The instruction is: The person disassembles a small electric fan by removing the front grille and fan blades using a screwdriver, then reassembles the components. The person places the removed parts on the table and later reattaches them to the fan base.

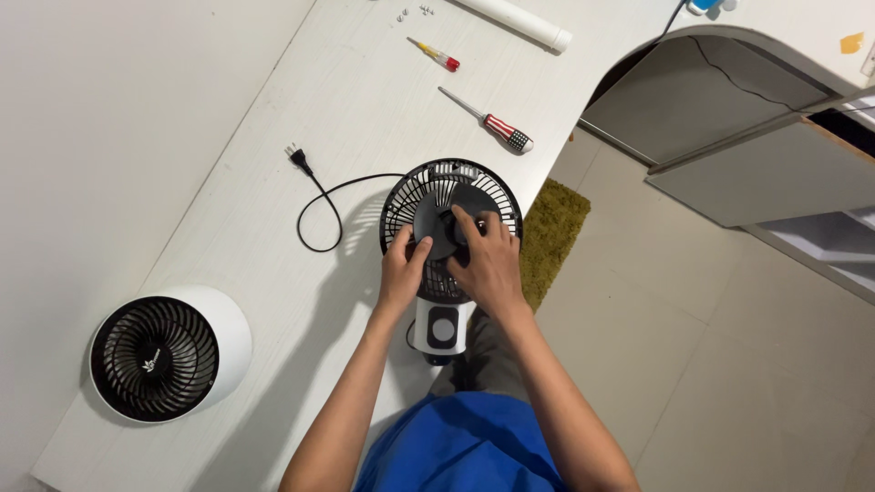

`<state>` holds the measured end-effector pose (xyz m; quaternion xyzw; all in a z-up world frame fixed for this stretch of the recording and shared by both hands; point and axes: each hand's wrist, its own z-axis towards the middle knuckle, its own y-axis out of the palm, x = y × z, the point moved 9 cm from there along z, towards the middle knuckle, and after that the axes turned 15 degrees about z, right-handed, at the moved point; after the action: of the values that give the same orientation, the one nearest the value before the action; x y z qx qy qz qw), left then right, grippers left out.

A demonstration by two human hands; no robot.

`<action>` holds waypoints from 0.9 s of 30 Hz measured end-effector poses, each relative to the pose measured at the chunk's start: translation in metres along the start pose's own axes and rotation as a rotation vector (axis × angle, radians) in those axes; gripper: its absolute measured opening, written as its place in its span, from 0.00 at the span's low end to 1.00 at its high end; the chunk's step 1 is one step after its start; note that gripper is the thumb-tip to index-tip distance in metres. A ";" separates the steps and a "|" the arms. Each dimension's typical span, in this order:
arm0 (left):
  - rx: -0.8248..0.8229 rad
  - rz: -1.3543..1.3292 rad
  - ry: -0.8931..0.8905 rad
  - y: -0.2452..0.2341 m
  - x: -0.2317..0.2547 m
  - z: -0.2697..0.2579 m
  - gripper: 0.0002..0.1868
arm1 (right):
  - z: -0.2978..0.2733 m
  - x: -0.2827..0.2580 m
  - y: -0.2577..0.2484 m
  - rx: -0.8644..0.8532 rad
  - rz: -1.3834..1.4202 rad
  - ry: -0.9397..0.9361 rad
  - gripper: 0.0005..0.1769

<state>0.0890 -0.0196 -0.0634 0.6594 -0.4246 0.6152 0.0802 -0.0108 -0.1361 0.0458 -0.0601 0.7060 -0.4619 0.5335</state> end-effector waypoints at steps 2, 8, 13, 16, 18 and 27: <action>0.002 0.055 -0.014 0.001 -0.008 0.003 0.23 | 0.004 -0.006 -0.002 -0.002 -0.009 -0.014 0.45; -0.081 -0.154 0.003 0.002 -0.035 0.007 0.23 | 0.011 -0.005 0.008 -0.033 -0.008 -0.072 0.41; -0.042 0.133 0.104 -0.003 -0.025 -0.007 0.26 | 0.011 -0.009 0.012 -0.047 0.046 -0.095 0.40; -0.034 0.178 0.118 -0.006 -0.016 -0.009 0.28 | 0.011 -0.017 0.006 -0.036 0.096 -0.111 0.39; -0.053 0.202 0.051 -0.004 -0.019 -0.007 0.25 | 0.010 -0.025 0.001 -0.025 0.097 -0.133 0.39; 0.058 0.251 0.146 -0.008 -0.024 -0.005 0.33 | 0.004 -0.028 -0.010 -0.057 0.159 -0.007 0.37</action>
<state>0.0933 -0.0006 -0.0800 0.5566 -0.4789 0.6787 0.0141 0.0004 -0.1281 0.0730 -0.0210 0.7196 -0.3975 0.5690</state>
